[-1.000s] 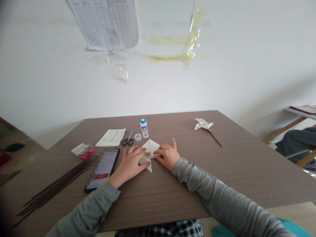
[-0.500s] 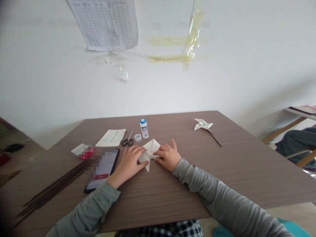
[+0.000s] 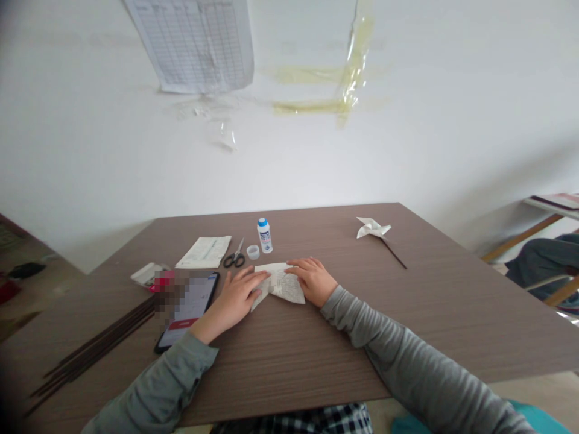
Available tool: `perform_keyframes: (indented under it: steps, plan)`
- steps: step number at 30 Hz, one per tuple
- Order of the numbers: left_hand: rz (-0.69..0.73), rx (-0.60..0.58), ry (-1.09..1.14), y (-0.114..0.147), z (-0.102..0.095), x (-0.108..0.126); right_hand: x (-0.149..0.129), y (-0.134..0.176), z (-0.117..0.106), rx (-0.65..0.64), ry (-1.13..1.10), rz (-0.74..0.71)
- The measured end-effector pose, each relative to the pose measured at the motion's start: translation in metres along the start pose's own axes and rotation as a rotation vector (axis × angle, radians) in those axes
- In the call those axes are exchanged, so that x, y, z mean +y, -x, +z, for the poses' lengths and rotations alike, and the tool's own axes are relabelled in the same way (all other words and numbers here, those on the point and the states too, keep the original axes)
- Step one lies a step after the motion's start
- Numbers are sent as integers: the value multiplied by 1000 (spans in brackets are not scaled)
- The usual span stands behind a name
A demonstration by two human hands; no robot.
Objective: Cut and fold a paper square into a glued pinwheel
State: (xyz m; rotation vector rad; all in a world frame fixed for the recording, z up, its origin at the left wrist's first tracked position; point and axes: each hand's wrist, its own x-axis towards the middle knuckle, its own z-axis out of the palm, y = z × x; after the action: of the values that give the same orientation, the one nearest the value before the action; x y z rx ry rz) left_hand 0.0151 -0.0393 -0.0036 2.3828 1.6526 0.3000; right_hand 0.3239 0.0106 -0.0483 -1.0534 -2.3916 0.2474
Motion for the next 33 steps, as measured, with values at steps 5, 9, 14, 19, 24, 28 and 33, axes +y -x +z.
perform_keyframes:
  steps: [5,9,14,19,24,28,33]
  plan:
    - [-2,99,13,-4,3,-1,1,2,1,-132,35,33]
    - [8,163,61,-4,0,4,-10,1,-4,-163,102,63]
    - [-17,104,99,2,-8,18,-20,1,-7,-167,152,63]
    - [-27,60,61,5,-11,29,-22,2,-5,-166,149,47]
    - [-28,67,7,6,-9,33,-25,1,-8,-187,139,75]
    - [-42,51,-2,7,-8,33,-28,0,-8,-201,154,93]
    - [-22,91,22,7,-4,29,-35,-4,-7,-180,208,100]
